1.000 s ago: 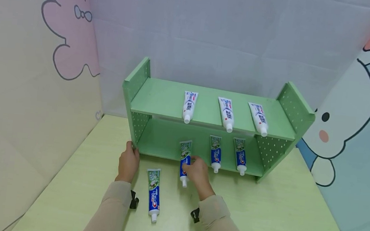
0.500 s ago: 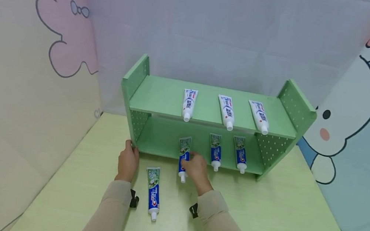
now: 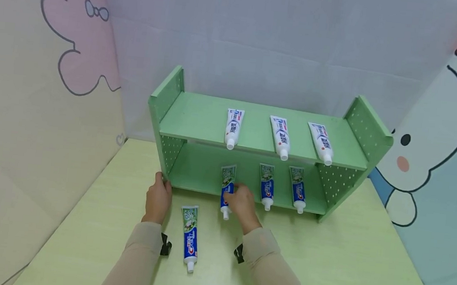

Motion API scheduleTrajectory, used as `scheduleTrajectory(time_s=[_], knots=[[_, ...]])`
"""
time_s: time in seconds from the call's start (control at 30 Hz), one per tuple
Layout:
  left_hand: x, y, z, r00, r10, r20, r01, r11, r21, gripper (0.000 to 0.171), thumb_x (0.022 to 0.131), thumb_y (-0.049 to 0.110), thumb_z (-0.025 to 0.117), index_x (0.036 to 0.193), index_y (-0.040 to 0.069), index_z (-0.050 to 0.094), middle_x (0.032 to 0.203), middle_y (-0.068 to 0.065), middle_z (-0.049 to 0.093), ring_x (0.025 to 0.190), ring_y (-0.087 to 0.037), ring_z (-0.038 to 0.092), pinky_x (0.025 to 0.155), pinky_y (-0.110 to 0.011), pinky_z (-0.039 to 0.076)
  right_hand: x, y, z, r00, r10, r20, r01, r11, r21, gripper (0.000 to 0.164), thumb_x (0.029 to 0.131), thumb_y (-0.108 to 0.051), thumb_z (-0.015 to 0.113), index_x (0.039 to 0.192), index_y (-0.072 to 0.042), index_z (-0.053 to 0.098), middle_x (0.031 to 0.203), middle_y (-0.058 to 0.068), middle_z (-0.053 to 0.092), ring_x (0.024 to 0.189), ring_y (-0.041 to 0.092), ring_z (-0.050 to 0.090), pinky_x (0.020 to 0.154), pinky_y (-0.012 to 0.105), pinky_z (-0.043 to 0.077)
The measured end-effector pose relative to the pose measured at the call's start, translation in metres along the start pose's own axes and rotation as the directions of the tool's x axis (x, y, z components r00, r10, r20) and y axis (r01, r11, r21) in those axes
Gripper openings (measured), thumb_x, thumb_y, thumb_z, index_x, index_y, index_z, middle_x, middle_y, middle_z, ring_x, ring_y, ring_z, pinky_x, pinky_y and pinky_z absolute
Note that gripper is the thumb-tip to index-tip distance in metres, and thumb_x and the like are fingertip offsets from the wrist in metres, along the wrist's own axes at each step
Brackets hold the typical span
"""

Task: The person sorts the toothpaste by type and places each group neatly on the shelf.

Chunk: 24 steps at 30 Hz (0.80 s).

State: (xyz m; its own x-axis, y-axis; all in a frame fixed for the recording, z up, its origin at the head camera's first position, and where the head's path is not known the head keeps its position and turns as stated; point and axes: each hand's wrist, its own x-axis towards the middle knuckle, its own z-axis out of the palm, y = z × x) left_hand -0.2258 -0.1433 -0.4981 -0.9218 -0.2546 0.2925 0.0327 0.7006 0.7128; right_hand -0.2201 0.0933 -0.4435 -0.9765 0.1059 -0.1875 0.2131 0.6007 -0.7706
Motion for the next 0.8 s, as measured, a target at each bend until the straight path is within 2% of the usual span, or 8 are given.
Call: scheduleTrajectory(time_s=[0.17, 0.33, 0.57, 0.63, 0.8], knots=[[-0.001, 0.000, 0.000, 1.000, 0.007, 0.001, -0.007, 1.000, -0.004, 0.029, 0.102, 0.010, 0.047, 0.127, -0.003, 0.040, 0.083, -0.034, 0.061, 0.069, -0.047, 0.063, 0.055, -0.055, 0.046, 0.001, -0.002, -0.001, 1.000, -0.010, -0.004, 0.010, 1.000, -0.007, 0.054, 0.092, -0.022, 0.067, 0.138, -0.001, 0.050, 0.092, 0.010, 0.065, 0.056, 0.018, 0.056, 0.054, 0.033, 0.046], [-0.001, -0.001, -0.001, 1.000, 0.003, 0.006, -0.003, 1.000, -0.002, 0.029, 0.102, 0.009, 0.046, 0.127, -0.003, 0.040, 0.085, -0.034, 0.061, 0.070, -0.047, 0.064, 0.055, -0.055, 0.045, 0.003, -0.003, -0.002, 1.000, -0.024, -0.013, 0.024, 1.000, -0.007, 0.054, 0.091, -0.020, 0.067, 0.138, 0.001, 0.051, 0.111, 0.017, 0.064, 0.063, 0.019, 0.058, 0.060, 0.035, 0.048], [-0.001, 0.001, 0.000, 0.999, -0.025, 0.031, 0.024, 1.000, 0.010, 0.028, 0.103, 0.009, 0.045, 0.128, -0.002, 0.039, 0.086, -0.033, 0.062, 0.069, -0.043, 0.064, 0.056, -0.052, 0.046, 0.013, 0.001, -0.002, 0.999, -0.047, -0.016, 0.047, 0.999, 0.014, 0.054, 0.091, -0.017, 0.065, 0.138, 0.005, 0.049, 0.110, 0.019, 0.064, 0.059, 0.019, 0.053, 0.058, 0.035, 0.047], [0.000, 0.000, 0.000, 0.999, -0.024, 0.029, 0.024, 1.000, 0.009, 0.028, 0.103, 0.009, 0.045, 0.128, -0.002, 0.040, 0.086, -0.033, 0.062, 0.068, -0.042, 0.063, 0.055, -0.051, 0.045, 0.016, 0.002, -0.002, 0.999, -0.048, -0.023, 0.048, 0.999, 0.016, 0.054, 0.090, -0.018, 0.065, 0.137, 0.005, 0.050, 0.116, 0.020, 0.062, 0.065, 0.020, 0.056, 0.064, 0.037, 0.049], [0.000, 0.000, 0.001, 1.000, -0.021, 0.020, 0.021, 1.000, 0.010, 0.027, 0.103, 0.009, 0.046, 0.127, -0.002, 0.040, 0.085, -0.032, 0.062, 0.069, -0.042, 0.064, 0.056, -0.052, 0.046, 0.020, 0.000, -0.002, 0.998, -0.052, -0.041, 0.054, 0.998, 0.032, 0.053, 0.089, -0.018, 0.067, 0.135, 0.004, 0.052, 0.116, 0.020, 0.063, 0.076, 0.024, 0.060, 0.071, 0.040, 0.052]])
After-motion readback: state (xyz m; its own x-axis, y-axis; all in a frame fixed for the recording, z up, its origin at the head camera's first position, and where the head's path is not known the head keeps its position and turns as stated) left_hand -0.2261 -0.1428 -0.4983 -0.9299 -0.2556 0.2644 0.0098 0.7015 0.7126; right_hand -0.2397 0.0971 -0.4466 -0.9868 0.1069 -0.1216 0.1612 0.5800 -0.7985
